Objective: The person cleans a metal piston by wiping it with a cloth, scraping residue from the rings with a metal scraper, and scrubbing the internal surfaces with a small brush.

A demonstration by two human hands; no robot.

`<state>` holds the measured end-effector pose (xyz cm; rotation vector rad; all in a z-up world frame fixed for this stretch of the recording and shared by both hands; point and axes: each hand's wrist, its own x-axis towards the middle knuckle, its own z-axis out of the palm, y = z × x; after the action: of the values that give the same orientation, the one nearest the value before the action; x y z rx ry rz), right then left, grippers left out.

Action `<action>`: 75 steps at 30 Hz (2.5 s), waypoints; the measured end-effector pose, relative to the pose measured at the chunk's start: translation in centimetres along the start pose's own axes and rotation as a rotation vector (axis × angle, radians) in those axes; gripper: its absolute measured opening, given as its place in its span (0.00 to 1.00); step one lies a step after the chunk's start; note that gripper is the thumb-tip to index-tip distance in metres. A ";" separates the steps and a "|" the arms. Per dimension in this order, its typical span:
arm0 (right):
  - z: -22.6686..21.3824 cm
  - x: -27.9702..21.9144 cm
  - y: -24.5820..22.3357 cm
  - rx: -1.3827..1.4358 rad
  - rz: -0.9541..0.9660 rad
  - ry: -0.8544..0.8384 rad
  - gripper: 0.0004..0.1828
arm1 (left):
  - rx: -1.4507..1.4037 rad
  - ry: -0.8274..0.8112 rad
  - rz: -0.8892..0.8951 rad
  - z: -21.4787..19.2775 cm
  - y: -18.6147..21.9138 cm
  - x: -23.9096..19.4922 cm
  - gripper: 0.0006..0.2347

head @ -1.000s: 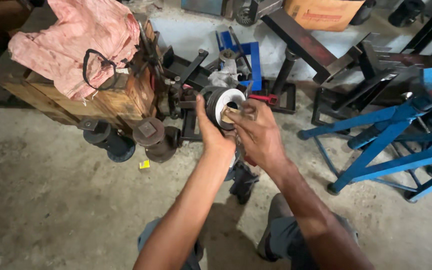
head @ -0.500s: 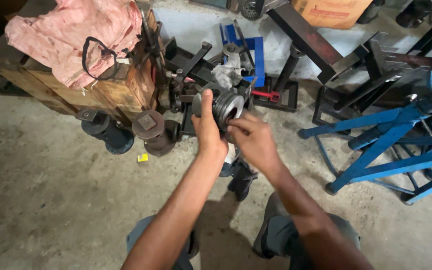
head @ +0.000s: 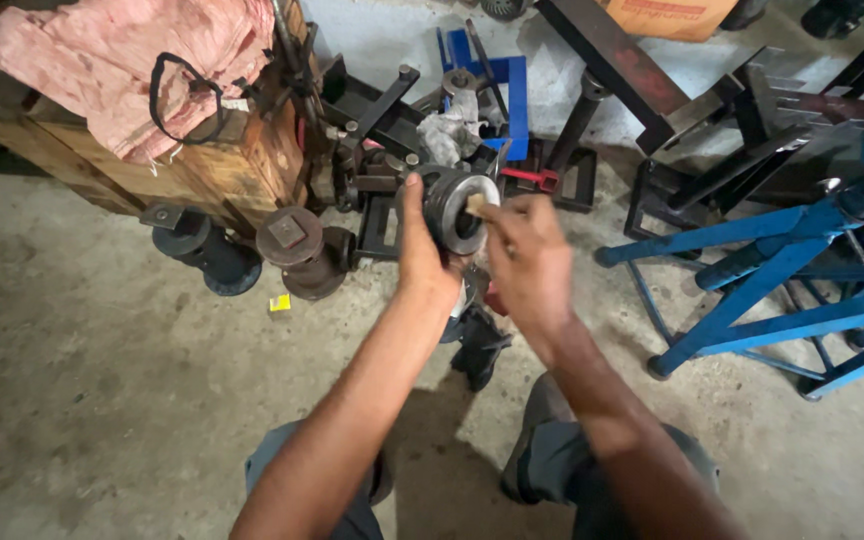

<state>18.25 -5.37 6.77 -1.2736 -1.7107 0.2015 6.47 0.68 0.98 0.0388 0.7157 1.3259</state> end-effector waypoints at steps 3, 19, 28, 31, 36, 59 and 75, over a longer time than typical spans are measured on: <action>0.4 -0.6 -0.7 -0.074 -0.001 -0.067 0.13 | 0.015 0.008 -0.014 0.2 -0.7 -0.2 0.26; -1.4 1.6 1.3 -0.054 -0.002 0.016 0.18 | 0.040 0.085 0.024 0.7 2.7 -0.4 0.28; 1.9 -1.5 0.7 -0.057 -0.149 -0.010 0.23 | 0.080 0.078 0.003 -0.4 0.4 1.5 0.27; 3.2 -0.5 1.9 -0.130 -0.134 0.029 0.25 | 0.059 0.152 0.172 0.8 -0.2 3.8 0.27; 6.2 0.3 3.9 -0.083 0.113 -0.036 0.23 | -0.016 0.103 0.302 0.4 -0.7 6.5 0.23; -3.9 -9.3 -2.4 1.263 0.826 0.071 0.05 | 0.080 -0.057 0.442 0.4 -4.6 -12.6 0.23; 0.1 -4.7 6.2 -0.047 0.002 0.086 0.18 | 0.101 0.111 0.188 -2.2 -1.1 -1.1 0.26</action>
<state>22.20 -6.36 0.14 -1.3000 -1.6487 0.1069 6.27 -1.41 -0.66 0.1166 0.8900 1.4787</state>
